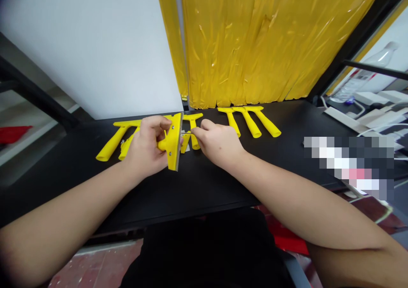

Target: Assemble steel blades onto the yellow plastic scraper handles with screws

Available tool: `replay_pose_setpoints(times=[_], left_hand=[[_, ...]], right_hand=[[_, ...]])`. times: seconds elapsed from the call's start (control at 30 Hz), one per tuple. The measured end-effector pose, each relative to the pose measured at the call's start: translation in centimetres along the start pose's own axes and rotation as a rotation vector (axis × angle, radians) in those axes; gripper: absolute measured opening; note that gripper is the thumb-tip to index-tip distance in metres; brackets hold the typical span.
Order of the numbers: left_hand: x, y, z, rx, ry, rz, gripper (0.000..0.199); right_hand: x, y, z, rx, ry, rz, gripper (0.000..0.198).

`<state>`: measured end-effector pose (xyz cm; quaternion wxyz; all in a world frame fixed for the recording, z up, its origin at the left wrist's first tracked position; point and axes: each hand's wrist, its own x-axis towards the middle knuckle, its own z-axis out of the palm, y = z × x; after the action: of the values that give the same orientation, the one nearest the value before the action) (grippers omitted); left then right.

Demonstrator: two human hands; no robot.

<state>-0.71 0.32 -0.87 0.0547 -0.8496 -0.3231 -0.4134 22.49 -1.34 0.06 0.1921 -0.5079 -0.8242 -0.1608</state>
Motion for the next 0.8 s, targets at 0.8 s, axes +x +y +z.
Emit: replay_pose_setpoints(times=[0.8], left_hand=[[0.0, 2.1, -0.5, 0.157, -0.396, 0.545, 0.072]], right_hand=[[0.3, -2.0, -0.7, -0.044, -0.231, 0.007, 0.034]])
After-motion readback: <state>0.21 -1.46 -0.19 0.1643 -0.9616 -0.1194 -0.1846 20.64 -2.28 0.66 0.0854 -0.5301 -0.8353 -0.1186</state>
